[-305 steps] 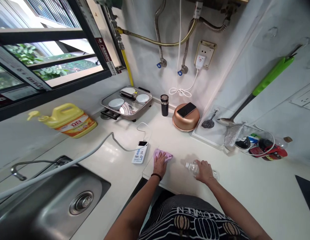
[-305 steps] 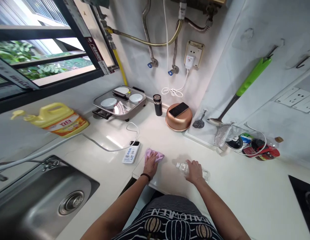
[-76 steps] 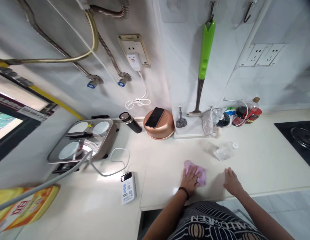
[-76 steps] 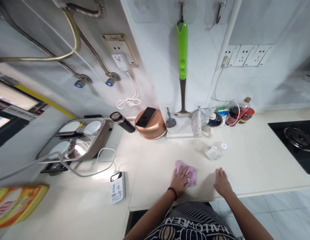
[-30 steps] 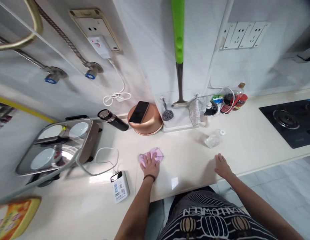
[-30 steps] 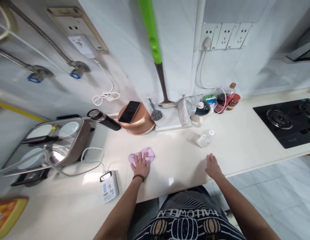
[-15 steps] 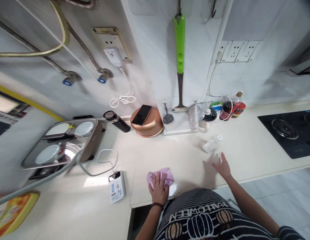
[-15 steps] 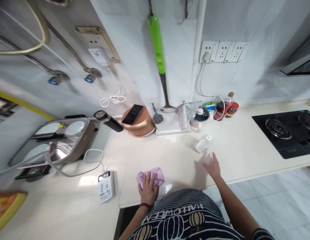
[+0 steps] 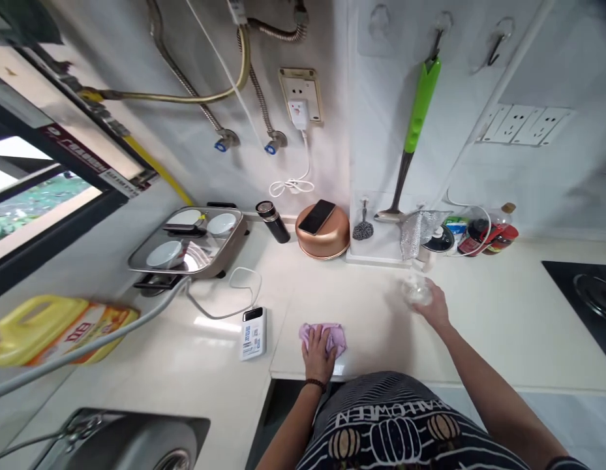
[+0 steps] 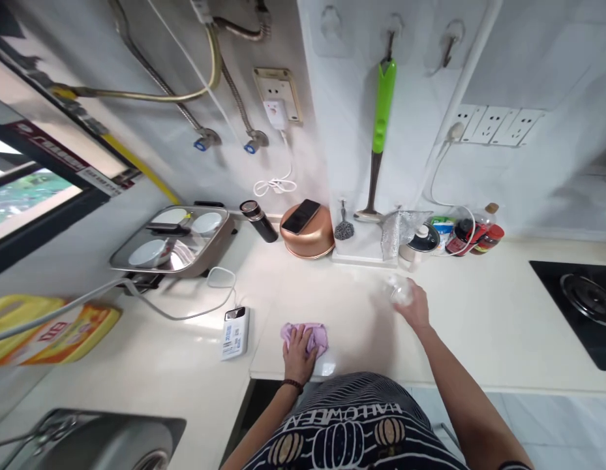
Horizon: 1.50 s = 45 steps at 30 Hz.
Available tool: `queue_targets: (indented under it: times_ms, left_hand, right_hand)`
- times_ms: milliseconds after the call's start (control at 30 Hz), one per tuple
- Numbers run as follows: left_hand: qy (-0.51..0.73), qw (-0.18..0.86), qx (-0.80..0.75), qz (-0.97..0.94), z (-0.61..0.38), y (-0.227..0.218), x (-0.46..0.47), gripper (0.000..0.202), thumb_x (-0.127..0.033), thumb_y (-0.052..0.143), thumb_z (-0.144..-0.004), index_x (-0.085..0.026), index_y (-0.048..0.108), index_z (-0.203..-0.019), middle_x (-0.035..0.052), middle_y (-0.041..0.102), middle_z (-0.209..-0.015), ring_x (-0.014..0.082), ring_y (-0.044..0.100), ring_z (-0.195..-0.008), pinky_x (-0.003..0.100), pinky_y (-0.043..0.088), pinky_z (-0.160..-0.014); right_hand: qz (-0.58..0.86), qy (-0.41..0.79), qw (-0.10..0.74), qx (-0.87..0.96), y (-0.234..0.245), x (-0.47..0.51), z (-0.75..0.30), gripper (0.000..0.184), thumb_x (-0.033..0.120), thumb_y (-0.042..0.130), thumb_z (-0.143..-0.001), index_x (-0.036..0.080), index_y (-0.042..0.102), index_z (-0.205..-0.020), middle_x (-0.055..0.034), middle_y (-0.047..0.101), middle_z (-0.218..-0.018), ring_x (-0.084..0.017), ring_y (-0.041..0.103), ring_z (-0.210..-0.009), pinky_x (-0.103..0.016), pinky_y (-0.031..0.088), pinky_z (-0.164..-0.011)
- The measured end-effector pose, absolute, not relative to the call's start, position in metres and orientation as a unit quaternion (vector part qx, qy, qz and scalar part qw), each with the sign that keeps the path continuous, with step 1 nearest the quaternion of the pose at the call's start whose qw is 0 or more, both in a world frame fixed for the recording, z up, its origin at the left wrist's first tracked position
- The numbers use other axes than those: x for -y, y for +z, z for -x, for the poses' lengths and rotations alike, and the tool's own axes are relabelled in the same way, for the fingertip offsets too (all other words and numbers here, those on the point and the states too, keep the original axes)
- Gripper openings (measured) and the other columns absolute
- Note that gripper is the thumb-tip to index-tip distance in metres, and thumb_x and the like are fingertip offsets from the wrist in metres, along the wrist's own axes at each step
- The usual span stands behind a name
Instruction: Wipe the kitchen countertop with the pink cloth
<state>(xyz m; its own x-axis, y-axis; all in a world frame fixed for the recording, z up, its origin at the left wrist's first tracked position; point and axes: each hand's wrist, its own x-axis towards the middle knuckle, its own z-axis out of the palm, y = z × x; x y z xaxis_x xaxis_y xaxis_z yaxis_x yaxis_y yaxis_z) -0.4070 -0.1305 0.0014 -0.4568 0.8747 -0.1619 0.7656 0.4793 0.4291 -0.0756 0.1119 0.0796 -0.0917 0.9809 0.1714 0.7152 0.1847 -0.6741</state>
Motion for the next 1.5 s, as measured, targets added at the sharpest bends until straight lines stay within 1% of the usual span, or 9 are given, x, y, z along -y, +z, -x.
queue_targets:
  times_ms: [200,400,533,733,867,1033,1200,1400,1500]
  left_hand:
    - [0.111,0.176,-0.839,-0.503,0.415,-0.004,0.134,0.058,-0.029,0.054,-0.099,-0.026,0.058,-0.157,0.0116,0.038,-0.176,0.0331,0.026,-0.166,0.061,0.023,-0.133]
    - [0.090,0.178,-0.831,-0.519,0.421,-0.004,0.134,0.059,-0.032,0.053,-0.100,-0.027,0.056,-0.159,0.0105,0.036,-0.177,0.0326,0.024,-0.167,0.060,0.022,-0.134]
    - [0.082,0.173,-0.839,-0.510,0.425,-0.002,0.131,0.059,-0.033,0.050,-0.101,-0.027,0.054,-0.160,0.0099,0.035,-0.177,0.0323,0.023,-0.167,0.061,0.023,-0.133]
    - [0.060,0.172,-0.849,-0.496,0.427,0.006,0.109,0.062,-0.035,0.043,-0.103,-0.024,0.048,-0.164,0.0097,0.029,-0.180,0.0321,0.017,-0.168,0.063,0.017,-0.134]
    - [0.034,0.196,-0.827,-0.526,0.401,0.014,0.075,0.069,-0.032,0.042,-0.101,-0.021,0.038,-0.169,0.0141,0.023,-0.181,0.0384,0.014,-0.168,0.071,0.014,-0.132]
    - [0.029,0.258,-0.659,-0.706,0.315,0.010,0.045,0.068,-0.041,0.056,-0.097,-0.035,0.047,-0.164,0.0022,0.029,-0.180,0.0309,0.014,-0.169,0.059,0.011,-0.137]
    - [0.032,0.278,-0.469,-0.838,0.248,-0.003,0.029,0.071,-0.047,0.055,-0.099,-0.032,0.041,-0.167,0.0055,0.029,-0.180,0.0312,0.015,-0.169,0.066,0.009,-0.136]
    - [0.038,0.284,-0.562,-0.776,0.272,0.013,-0.046,0.066,-0.033,0.052,-0.098,-0.034,0.046,-0.164,0.0011,0.030,-0.179,0.0248,0.016,-0.169,0.056,0.006,-0.138]
    - [0.036,0.274,-0.638,-0.719,0.312,0.024,-0.090,0.069,-0.029,0.048,-0.098,-0.028,0.042,-0.167,0.0047,0.023,-0.182,0.0283,0.011,-0.170,0.060,0.005,-0.137]
  right_hand:
    - [0.514,0.123,-0.025,0.849,0.098,-0.060,0.145,0.082,0.016,0.075,-0.071,0.027,0.060,-0.150,-0.0125,0.067,-0.131,-0.031,0.057,-0.122,-0.042,0.040,-0.107]
    - [0.525,0.126,-0.116,0.834,0.101,-0.038,0.170,0.081,0.011,0.072,-0.074,0.024,0.058,-0.152,-0.0152,0.064,-0.135,-0.032,0.054,-0.127,-0.042,0.035,-0.109]
    - [0.550,0.164,-0.049,0.817,0.100,-0.046,0.148,0.085,0.012,0.076,-0.067,0.026,0.060,-0.149,-0.0126,0.066,-0.132,-0.032,0.056,-0.124,-0.043,0.040,-0.106]
    - [0.602,0.251,0.240,0.719,0.091,-0.065,0.073,0.084,0.034,0.083,-0.059,0.025,0.061,-0.140,-0.0098,0.068,-0.140,-0.033,0.060,-0.129,-0.048,0.047,-0.114]
    - [0.674,0.309,0.349,0.573,0.082,-0.063,0.028,0.093,0.051,0.084,-0.054,0.026,0.055,-0.139,-0.0096,0.071,-0.135,-0.033,0.066,-0.124,-0.050,0.051,-0.110]
    - [0.732,0.332,0.362,0.472,0.068,-0.044,0.006,0.093,0.060,0.086,-0.050,0.027,0.052,-0.130,-0.0101,0.073,-0.125,-0.034,0.071,-0.111,-0.050,0.056,-0.101]
    - [0.725,0.339,0.383,0.461,0.061,-0.035,0.007,0.092,0.059,0.085,-0.053,0.025,0.050,-0.131,-0.0122,0.073,-0.121,-0.035,0.072,-0.109,-0.050,0.056,-0.099]
    - [0.719,0.328,0.385,0.477,0.058,-0.036,0.006,0.087,0.058,0.085,-0.054,0.028,0.051,-0.129,-0.0097,0.073,-0.120,-0.036,0.071,-0.112,-0.054,0.056,-0.101]
    - [0.730,0.325,0.370,0.474,0.057,-0.040,0.005,0.087,0.058,0.085,-0.053,0.027,0.052,-0.128,-0.0093,0.073,-0.117,-0.037,0.072,-0.109,-0.055,0.057,-0.100]
